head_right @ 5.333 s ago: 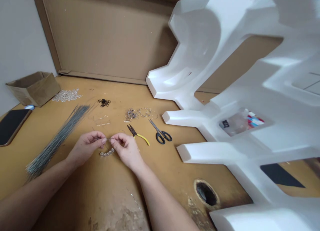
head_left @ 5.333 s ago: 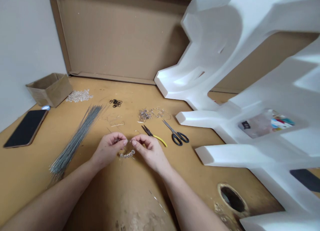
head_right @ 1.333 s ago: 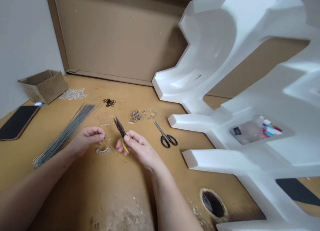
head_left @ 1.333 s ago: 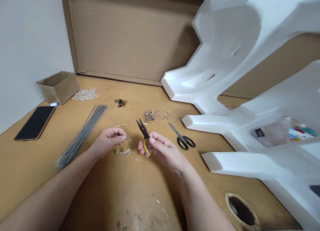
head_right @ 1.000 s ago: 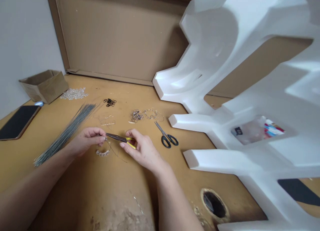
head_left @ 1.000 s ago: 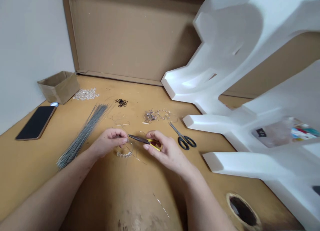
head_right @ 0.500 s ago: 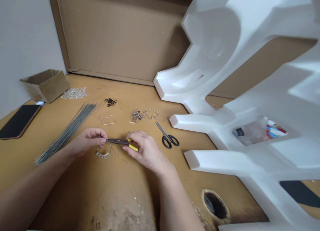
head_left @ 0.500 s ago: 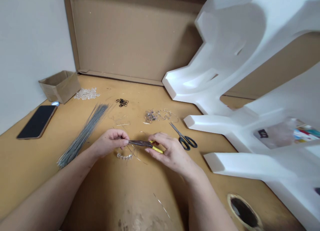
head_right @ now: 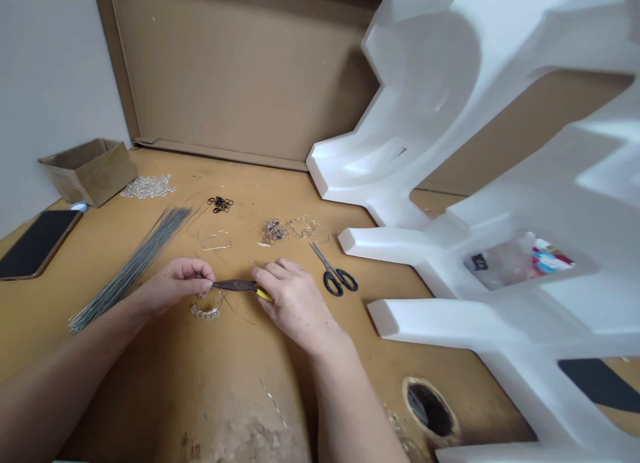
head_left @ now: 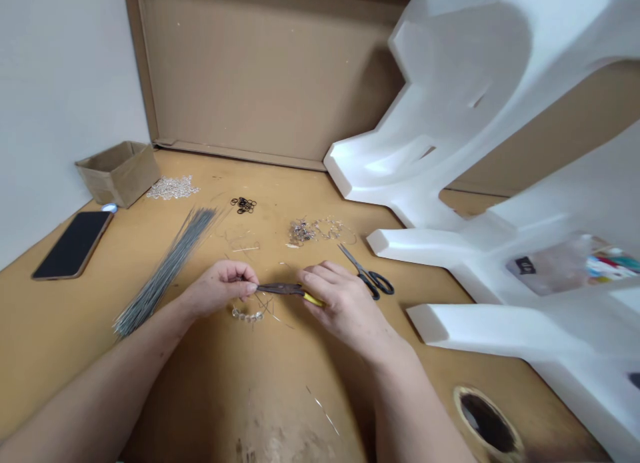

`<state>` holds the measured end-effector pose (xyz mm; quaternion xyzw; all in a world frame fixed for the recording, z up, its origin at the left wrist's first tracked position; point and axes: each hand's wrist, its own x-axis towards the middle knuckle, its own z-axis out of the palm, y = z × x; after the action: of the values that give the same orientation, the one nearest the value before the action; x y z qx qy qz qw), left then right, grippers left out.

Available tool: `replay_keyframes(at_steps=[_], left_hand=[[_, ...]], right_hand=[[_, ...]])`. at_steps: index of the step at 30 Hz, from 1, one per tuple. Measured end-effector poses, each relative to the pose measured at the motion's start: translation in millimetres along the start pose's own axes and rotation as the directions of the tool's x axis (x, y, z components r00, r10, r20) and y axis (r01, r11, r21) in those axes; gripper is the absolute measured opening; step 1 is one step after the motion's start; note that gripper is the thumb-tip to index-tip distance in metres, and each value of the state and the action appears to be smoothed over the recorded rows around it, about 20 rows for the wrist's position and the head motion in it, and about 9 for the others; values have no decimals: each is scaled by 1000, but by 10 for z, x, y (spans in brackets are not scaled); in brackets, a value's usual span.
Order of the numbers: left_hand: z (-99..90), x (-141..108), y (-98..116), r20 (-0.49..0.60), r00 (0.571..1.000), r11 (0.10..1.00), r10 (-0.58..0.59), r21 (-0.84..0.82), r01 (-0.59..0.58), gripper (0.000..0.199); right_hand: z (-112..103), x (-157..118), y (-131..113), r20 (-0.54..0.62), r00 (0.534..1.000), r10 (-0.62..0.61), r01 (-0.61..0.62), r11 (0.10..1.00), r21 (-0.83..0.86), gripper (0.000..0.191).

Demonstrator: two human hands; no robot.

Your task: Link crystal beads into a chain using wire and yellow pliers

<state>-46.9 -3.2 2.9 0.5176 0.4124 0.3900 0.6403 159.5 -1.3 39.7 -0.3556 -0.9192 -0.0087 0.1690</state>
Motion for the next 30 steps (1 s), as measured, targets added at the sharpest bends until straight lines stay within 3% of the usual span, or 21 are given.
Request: replay_keyframes(at_steps=[4,15,22,30], left_hand=[[4,1,-17,-9,1000,1000,3,-23,-3,14],[28,-10,-43,-51,999,999,9,-36,-11,14],[49,-14,-96,-110,991,997,69,28,-67,14],[112,-52,-81,-130,984,988,123,106,-110,13]], right_hand=[[18,-10,4,23,1000,0,2,998,-68,19],[45,-9,1,47,996,78,-76,995,-62,15],[30,3,-63,82,971,225,-227,974,15,19],[41,-28,-53,222,894,390,-434,876,211,16]])
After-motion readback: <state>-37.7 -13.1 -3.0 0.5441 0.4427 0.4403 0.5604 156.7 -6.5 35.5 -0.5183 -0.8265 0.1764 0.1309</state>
